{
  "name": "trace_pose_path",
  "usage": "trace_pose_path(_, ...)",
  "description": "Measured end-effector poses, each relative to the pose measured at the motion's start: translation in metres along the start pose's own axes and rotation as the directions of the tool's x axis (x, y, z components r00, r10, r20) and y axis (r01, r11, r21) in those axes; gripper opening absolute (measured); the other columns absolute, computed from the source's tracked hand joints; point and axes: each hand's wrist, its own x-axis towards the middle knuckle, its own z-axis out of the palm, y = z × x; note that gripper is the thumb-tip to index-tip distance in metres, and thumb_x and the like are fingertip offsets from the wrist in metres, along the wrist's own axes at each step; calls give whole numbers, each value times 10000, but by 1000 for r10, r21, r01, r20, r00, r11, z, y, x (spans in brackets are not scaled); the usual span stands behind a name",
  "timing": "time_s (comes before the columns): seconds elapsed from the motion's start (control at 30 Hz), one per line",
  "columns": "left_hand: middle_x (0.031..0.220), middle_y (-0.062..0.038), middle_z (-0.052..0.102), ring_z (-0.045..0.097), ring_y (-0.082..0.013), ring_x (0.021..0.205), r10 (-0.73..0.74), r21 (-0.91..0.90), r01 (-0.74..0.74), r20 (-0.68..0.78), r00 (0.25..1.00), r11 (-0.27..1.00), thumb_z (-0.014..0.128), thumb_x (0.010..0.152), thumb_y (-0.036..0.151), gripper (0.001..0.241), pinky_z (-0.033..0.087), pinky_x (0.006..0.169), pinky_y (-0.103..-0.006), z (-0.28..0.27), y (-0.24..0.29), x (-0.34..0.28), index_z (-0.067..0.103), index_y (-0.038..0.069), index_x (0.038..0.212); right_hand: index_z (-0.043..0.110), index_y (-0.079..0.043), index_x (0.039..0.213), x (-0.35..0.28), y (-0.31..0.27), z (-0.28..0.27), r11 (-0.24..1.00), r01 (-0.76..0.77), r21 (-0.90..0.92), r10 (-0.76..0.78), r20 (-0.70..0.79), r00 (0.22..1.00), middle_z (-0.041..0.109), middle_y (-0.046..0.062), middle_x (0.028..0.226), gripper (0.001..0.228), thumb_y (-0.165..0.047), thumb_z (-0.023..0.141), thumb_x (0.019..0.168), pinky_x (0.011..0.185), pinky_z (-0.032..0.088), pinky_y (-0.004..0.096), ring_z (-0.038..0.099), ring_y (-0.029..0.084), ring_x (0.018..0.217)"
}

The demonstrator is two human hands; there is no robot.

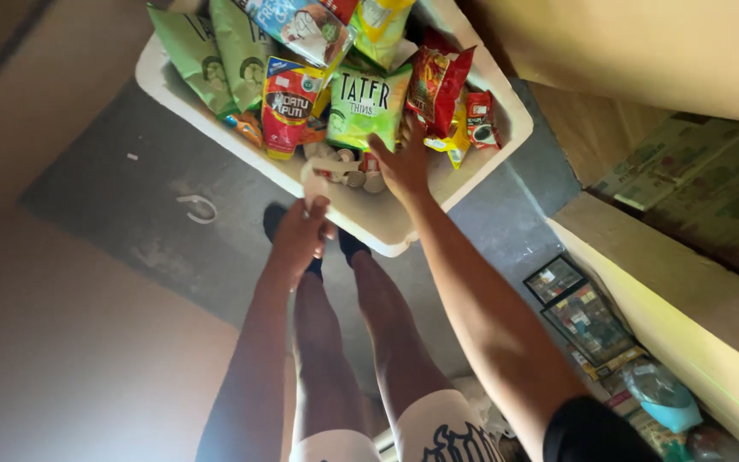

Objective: Labeling and organizing canned food containers and snack bags on grocery store shelves.

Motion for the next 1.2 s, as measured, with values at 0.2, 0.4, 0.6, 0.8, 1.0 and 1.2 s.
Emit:
trace_pose_path(0.2,764,-111,693,601,-264,663,362,484,-248,-156,919,839,577,1023,498,457,473,600,-401,-19,8,15,663,58,1117,422,6,1496,-14,-33,7,919,188,-346,-144,149,978,621,215,1362,697,-85,765,896,1070,501,420,633,366,1241)
trace_pose_path(0.4,880,-218,692,668,-443,862,595,852,-201,-152,789,484,615,1007,488,473,511,750,-540,-13,35,27,677,29,1104,527,-50,1362,-61,-22,-16,721,364,-589,-204,321,925,602,203,1231,544,-25,744,864,1020,452,502,581,419,1177)
trace_pose_path(0.6,957,-210,693,667,-422,925,579,874,-189,-122,806,447,605,1037,488,447,514,785,-542,6,55,35,667,50,1106,575,-67,1267,-60,-28,-26,714,503,-487,-107,634,766,611,181,1196,562,-16,727,728,1024,479,464,578,374,1171)
trace_pose_path(0.8,957,-195,693,665,-417,909,557,924,-140,-90,825,356,612,999,495,427,519,716,-557,13,57,61,664,105,1164,594,-68,1254,-61,4,-29,933,-259,-251,360,686,632,689,125,1155,314,-110,636,946,955,573,400,690,245,1060)
trace_pose_path(1.0,975,-176,695,676,-408,905,508,948,-140,-27,861,287,596,980,493,396,530,706,-550,11,34,73,658,127,1117,660,-126,1234,-23,-41,-19,756,-146,-638,424,308,852,735,105,1122,217,-165,541,1057,861,608,380,734,243,928)
trace_pose_path(1.2,889,-184,695,674,-414,856,476,914,-112,-97,874,391,602,1013,512,416,514,705,-550,12,23,70,662,105,1072,664,-92,1212,21,-28,24,597,614,-517,-401,471,786,634,165,1290,374,-15,636,847,1029,464,460,594,343,1214)
